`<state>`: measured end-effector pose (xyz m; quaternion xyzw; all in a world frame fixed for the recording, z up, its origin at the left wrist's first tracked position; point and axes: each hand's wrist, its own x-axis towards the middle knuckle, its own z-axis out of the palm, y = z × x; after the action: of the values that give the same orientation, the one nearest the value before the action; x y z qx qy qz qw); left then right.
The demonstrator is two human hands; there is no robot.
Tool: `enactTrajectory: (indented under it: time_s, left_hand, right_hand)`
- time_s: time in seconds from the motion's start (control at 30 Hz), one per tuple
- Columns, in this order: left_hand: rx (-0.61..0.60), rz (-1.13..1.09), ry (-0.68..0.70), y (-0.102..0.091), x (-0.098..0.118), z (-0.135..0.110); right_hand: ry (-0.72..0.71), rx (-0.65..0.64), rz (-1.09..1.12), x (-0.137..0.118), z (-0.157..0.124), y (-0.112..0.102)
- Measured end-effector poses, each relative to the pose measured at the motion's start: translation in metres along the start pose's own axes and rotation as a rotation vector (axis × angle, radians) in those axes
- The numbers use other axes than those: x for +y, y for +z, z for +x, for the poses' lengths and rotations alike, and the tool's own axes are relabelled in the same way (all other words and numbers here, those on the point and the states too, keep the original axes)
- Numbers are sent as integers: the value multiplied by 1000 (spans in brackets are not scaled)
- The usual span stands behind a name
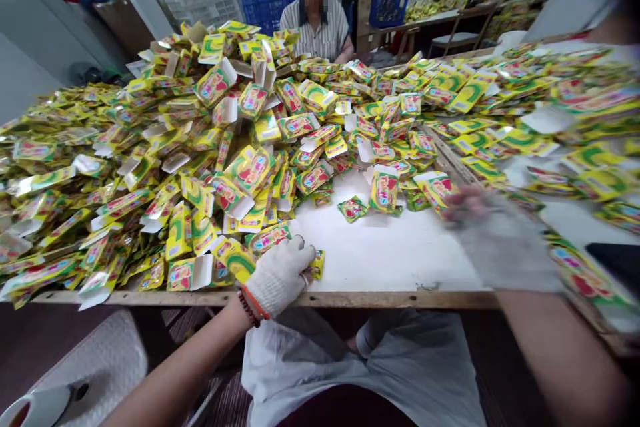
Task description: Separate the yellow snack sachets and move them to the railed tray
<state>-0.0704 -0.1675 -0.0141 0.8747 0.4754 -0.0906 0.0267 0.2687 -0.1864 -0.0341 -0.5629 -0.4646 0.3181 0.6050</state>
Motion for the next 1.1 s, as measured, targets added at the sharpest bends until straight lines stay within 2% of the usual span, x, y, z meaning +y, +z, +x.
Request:
enactTrajectory:
  time_s: [0.03, 0.07, 0.13, 0.17, 0.23, 0.3, 0.4, 0.53, 0.67, 0.77, 0.83, 0.87, 0.97, 1.0, 1.03, 1.1]
  left_hand:
    - [11, -10, 12, 3, 6, 5]
    - [20, -27, 21, 5, 12, 11]
    - [32, -74, 51, 6, 22, 25]
    - [40, -97, 67, 7, 26, 33]
    - [66, -135, 93, 10, 32, 49]
    - [97, -169, 90, 13, 34, 62]
    - [92, -222, 36, 11, 32, 74]
    - [135, -419, -2, -4, 30, 82]
    - [145, -984, -189, -9, 35, 97]
    - [182, -1271, -324, -2, 38, 105]
    - [225, -1262, -349, 3, 38, 103]
    - [233, -1208, -346, 5, 37, 100]
    - [283, -932, -256, 9, 36, 90]
    - [339, -838, -210, 10, 35, 87]
    - [403, -756, -171, 11, 34, 86]
    - [487, -612, -127, 12, 33, 87]
  right_hand:
    - [63, -79, 29, -1, -3, 19]
    - [75, -170, -41, -1, -5, 39]
    - [-40, -471, -410, 0, -3, 77]
    - [-159, -591, -654, 1, 1, 93]
    - [-234, -630, -803, 5, 14, 115]
    - [-254, -635, -924, 8, 27, 124]
    - [-273, -686, -1038, 9, 34, 117]
    - [-398, -787, -1153, 11, 18, 91]
    - [-522, -722, -1275, 22, 5, 68]
    - [-438, -577, -1137, 27, 3, 60]
    - [-274, -460, -917, 22, 2, 60]
    - [-167, -443, -793, 18, 1, 59]
    - [128, -573, -496, 5, 3, 55]
    - [179, -592, -451, 3, 9, 50]
    - [200, -558, -441, 2, 17, 42]
    - [162, -358, -527, 3, 43, 14]
